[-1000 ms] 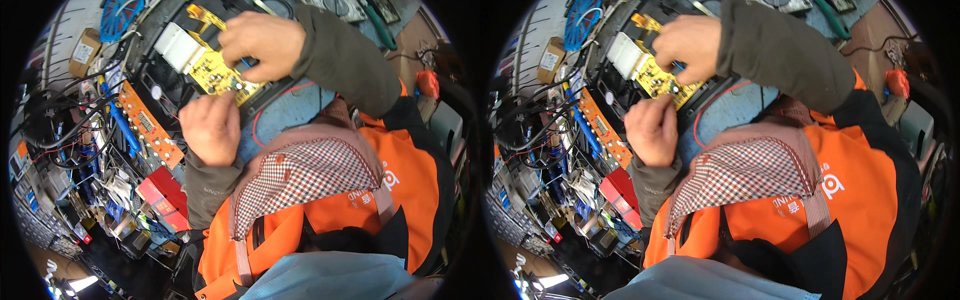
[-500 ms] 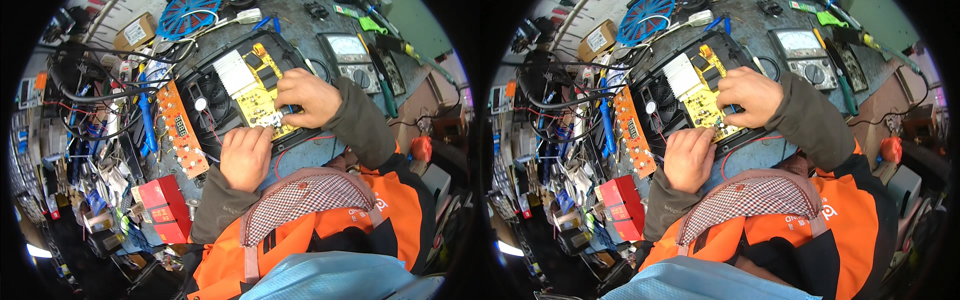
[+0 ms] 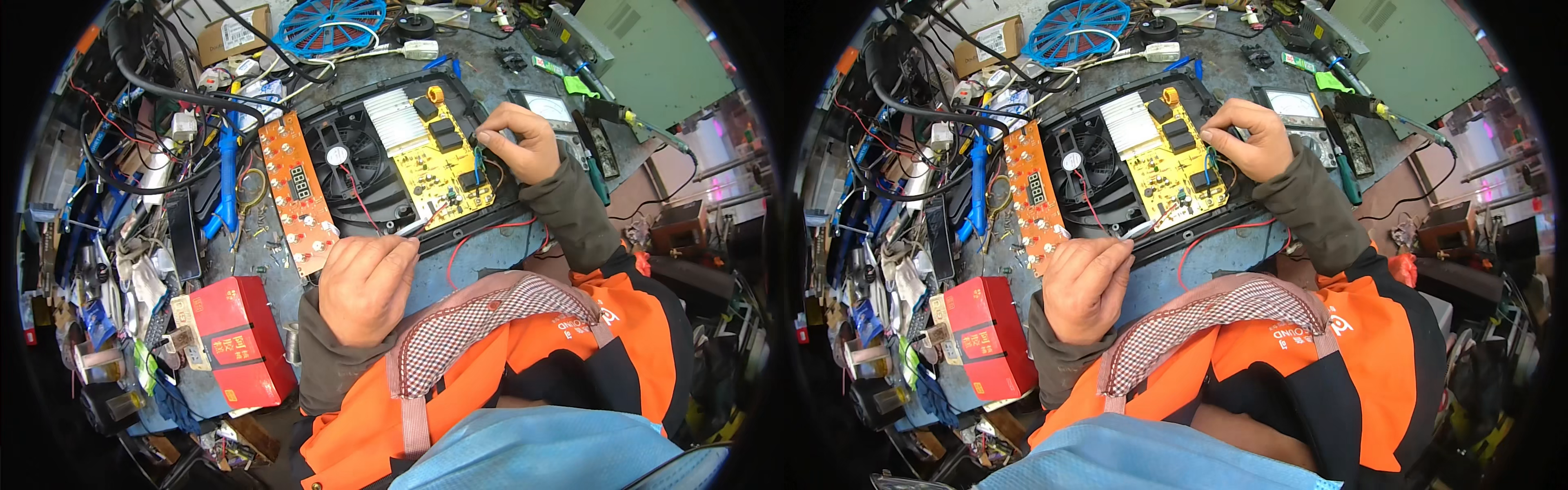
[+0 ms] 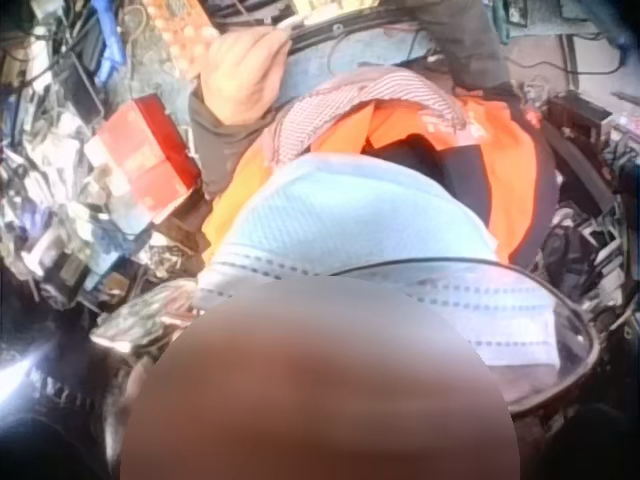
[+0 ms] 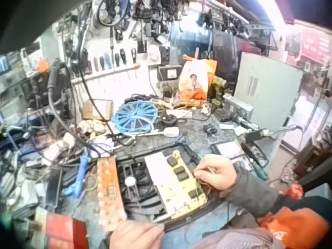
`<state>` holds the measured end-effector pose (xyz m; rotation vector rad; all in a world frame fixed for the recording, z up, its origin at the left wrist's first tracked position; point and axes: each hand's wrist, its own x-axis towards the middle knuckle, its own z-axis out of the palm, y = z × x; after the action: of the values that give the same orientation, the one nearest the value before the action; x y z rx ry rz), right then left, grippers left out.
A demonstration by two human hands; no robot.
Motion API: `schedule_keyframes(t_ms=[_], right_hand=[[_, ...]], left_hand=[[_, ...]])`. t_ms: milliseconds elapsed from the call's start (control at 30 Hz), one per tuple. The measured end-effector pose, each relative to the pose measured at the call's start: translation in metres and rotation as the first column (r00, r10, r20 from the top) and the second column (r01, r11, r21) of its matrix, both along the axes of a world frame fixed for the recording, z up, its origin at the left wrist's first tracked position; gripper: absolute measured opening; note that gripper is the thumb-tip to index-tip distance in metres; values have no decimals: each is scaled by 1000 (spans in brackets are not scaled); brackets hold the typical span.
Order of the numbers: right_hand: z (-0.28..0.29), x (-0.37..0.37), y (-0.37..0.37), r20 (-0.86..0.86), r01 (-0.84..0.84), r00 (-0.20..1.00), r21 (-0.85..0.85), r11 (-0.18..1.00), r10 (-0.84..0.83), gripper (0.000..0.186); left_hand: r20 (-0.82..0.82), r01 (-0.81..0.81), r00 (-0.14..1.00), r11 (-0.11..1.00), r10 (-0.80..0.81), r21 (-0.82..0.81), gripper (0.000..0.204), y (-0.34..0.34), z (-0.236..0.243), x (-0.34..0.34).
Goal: The person works on a circuit board, using pliers to remove a component and then using a multimeter to test connections. They flip the board over and continue testing with the multimeter probes.
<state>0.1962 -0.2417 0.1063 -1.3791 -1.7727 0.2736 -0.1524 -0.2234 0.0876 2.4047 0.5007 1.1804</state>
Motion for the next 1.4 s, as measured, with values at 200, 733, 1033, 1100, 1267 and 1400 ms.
schedule_keyframes(t_ms=[200, 733, 1033, 1100, 1267, 1400], right_hand=[[48, -5, 31, 104, 11, 994, -202, 979, 10, 11], [-58, -44, -208, -465, 617, 708, 41, 786, -531, 9], [-211, -53, -244, -437, 71, 785, -640, 765, -438, 71], [-208, -59, -230, -384, 52, 844, -637, 769, -375, 84], [-219, -68, -192, -415, -186, 908, -525, 830, -59, 89], [-240, -90, -158, -595, -423, 801, -498, 757, 56, 56]], left_hand=[[10, -8, 1000, 999, 8, 52, 32, -8, 2, -18], [150, -127, 984, 969, 96, 214, 34, -4, -14, -17], [376, -290, 916, 879, 140, 378, 27, -15, -26, 9], [384, -244, 917, 911, 106, 333, 30, -44, -23, 11], [-27, 193, 981, 973, -191, 123, 26, -128, -45, 18], [-363, 55, 898, 882, -249, -468, 53, -140, -118, 19]])
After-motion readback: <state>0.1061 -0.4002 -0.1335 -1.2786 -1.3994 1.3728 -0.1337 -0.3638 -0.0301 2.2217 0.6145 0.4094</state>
